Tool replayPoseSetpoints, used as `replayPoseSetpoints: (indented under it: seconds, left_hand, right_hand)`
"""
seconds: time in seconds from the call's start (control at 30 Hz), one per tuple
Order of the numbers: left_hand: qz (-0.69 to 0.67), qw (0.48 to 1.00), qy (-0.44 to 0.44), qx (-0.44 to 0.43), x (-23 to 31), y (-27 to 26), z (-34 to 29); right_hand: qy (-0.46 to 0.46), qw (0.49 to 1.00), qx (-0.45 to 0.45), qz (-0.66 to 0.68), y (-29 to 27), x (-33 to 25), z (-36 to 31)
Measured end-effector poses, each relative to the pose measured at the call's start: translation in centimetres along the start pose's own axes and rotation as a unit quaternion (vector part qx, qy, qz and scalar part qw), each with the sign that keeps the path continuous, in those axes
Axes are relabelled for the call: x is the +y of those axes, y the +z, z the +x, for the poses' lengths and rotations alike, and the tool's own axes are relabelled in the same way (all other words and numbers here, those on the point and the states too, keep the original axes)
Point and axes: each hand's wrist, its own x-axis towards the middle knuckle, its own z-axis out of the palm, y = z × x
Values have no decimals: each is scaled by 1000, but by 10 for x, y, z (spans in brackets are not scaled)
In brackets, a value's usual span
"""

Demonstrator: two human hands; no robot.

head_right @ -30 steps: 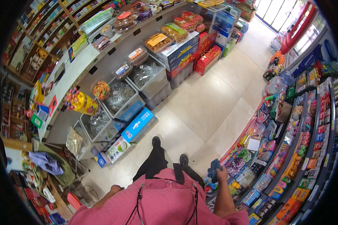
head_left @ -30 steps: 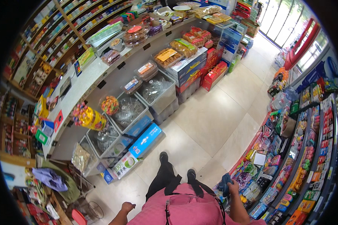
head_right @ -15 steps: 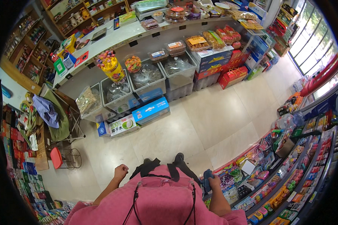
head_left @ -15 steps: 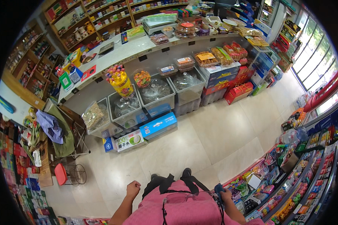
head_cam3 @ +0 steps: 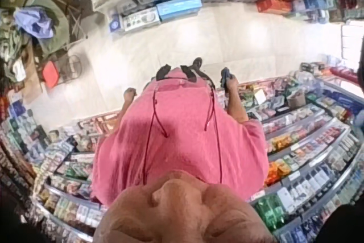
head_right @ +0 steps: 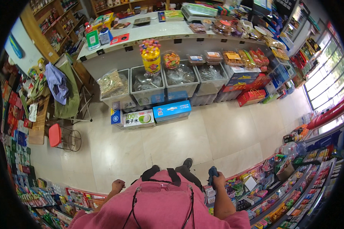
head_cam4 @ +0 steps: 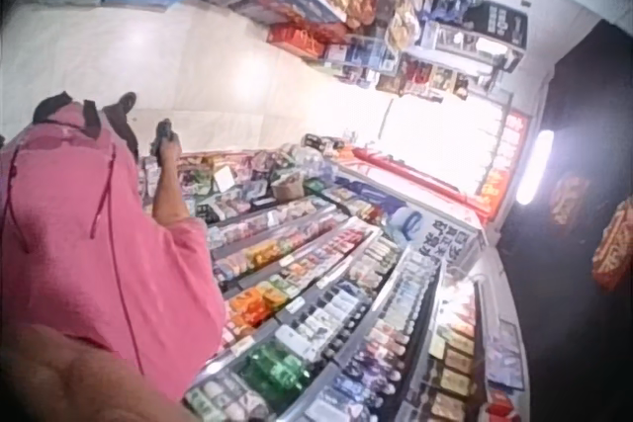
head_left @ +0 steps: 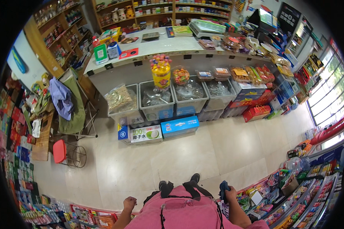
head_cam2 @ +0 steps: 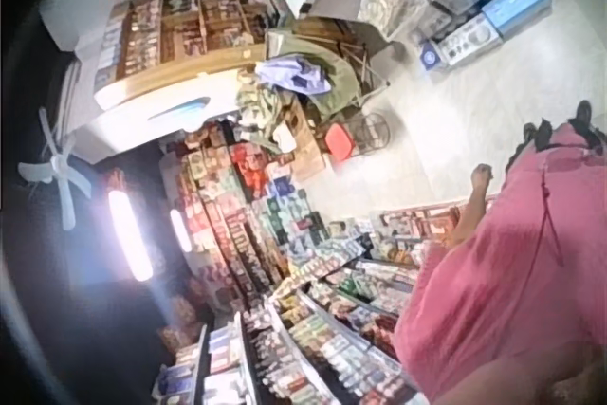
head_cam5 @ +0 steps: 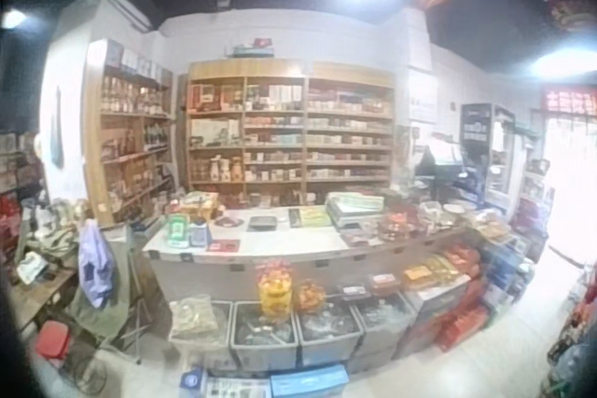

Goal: The person wipes the front edge and top surface of a retail counter with a blue cloth, moving items such as a candy display and packaged snacks aside to reach the surface. The person then wipes the counter around a calculator and other items.

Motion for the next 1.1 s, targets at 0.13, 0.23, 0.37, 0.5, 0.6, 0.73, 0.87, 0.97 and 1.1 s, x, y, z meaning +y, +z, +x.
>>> replayPoseSetpoints:
  seconds: [0.13,0.23,0.37,0.5,0.6,0.73,0.87,0.97,1.1]
  left_hand:
    - [-51,997,60,-9,-6,-14,12]
    - [-27,994,99,-50,46,-14,21]
    - [-8,970,194,-148,104,-4,29]
    - [-82,945,113,-297,189,14,-9]
    - [-203,926,11,-317,188,25,-15]
    - [-275,913,50,-296,197,29,-34]
    - [-297,906,152,-262,194,38,-34]
    - [-225,917,201,-261,198,46,-35]
    - [-267,897,224,-272,210,40,-48]
  right_hand:
    - [-122,992,-7,-20,27,-71,-2]
    - [-254,966,-34,-34,46,-138,-20]
    - [-381,918,-106,-41,73,-241,-87]
    - [-471,859,-203,5,87,-291,-144]
    - [-516,820,-246,23,96,-309,-177]
    - [-516,823,-238,-6,104,-296,-181]
    - [-434,869,-238,2,105,-288,-180]
    - [-373,898,-232,9,100,-285,-178]
    - [-342,901,-251,88,115,-264,-163]
